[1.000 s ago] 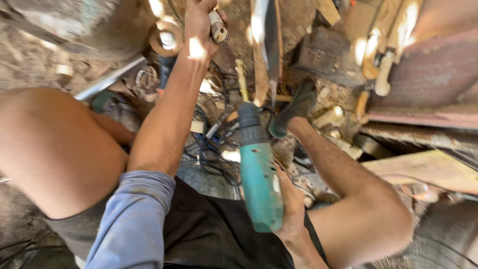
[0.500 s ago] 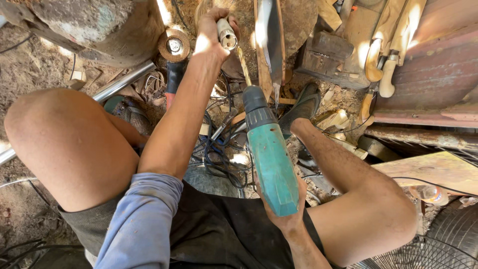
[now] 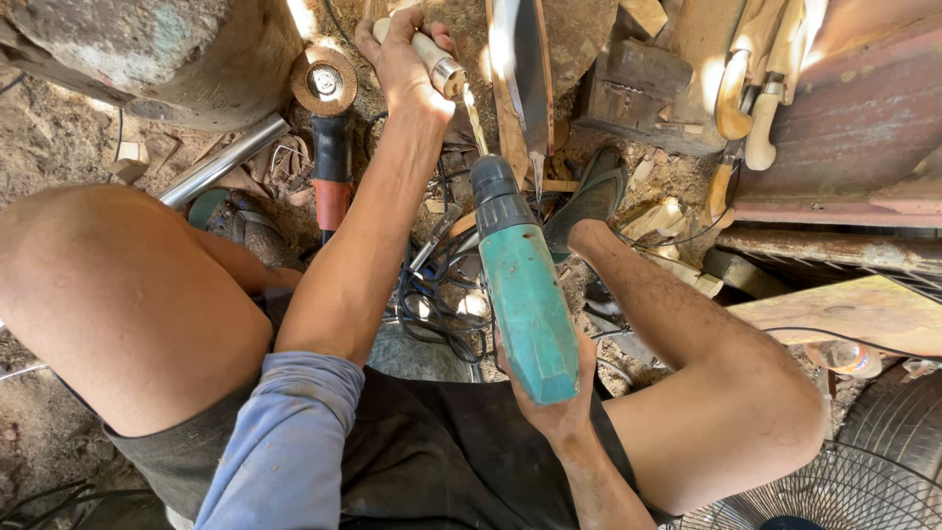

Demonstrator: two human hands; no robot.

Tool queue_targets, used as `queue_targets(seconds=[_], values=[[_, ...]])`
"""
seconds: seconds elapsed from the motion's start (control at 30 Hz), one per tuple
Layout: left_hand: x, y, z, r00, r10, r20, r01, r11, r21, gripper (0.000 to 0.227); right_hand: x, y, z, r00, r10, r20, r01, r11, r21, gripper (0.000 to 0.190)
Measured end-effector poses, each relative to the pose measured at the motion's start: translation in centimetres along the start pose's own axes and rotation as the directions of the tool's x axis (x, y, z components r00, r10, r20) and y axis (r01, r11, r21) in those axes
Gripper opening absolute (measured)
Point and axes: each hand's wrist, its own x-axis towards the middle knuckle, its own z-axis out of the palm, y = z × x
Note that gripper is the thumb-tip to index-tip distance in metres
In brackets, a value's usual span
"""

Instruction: The person sits on the floor and uses a corded electric drill to bore a hole into a small cylindrical wooden piece. After drilling, they insert a metal tube into the hole and tap it with a hammer to secure it.

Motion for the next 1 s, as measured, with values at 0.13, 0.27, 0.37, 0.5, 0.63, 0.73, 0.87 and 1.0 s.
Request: queue_targets(seconds=[0.13,0.27,0.37,0.5,0.63,0.73,0.87,1.0], values=[[0.0,0.1,0.2,1.0,-0.004,-0.023,0.003,1.0,-0.016,0.061,0.4,-0.1,-0.5,0.999,-0.033,0.005,0.034,0.984,-0.173,0.019],[-0.4,0.1,-0.1,0.999,0.017,-0.03,-0.017,1.0,0.022,0.061,-0.1,0.1,-0.5,0.999,-0.034,0.037,0.039,0.991,-0.127,0.019],[-0.6,-0.2,0.4,1.0,0.023,0.02,-0.024,0.999,0.022,0.065,-0.4,0.8,0.0,1.0,-0.016,0.003,0.016,1.0,-0.012,0.024],[-1.1,0.1,0.5,0.99,0.108,0.091,-0.115,0.99,0.078,0.071,-1.1,1.9,0.4,0.931,0.364,0.029,-0.346,0.852,0.392,0.026],[-1.3,0.4,1.0,1.0,0.019,-0.02,-0.019,1.0,0.016,0.069,-1.4,2.4,0.5,0.904,0.416,0.096,-0.401,0.75,0.527,0.036],[-1.7,1.2,1.2,1.0,-0.015,-0.024,0.014,1.0,-0.004,0.064,-0.9,1.9,0.4,0.875,0.451,0.175,-0.43,0.559,0.709,0.04],[-2.2,0.8,1.7,0.994,0.097,0.041,-0.1,0.992,0.079,0.071,-0.1,0.6,0.1,0.685,0.671,0.284,-0.581,0.268,0.768,0.048],[-1.9,1.2,2.3,0.998,0.041,0.053,-0.049,0.986,0.161,0.077,0.4,-0.2,-0.2,0.99,0.126,0.065,-0.132,0.985,0.111,0.062]])
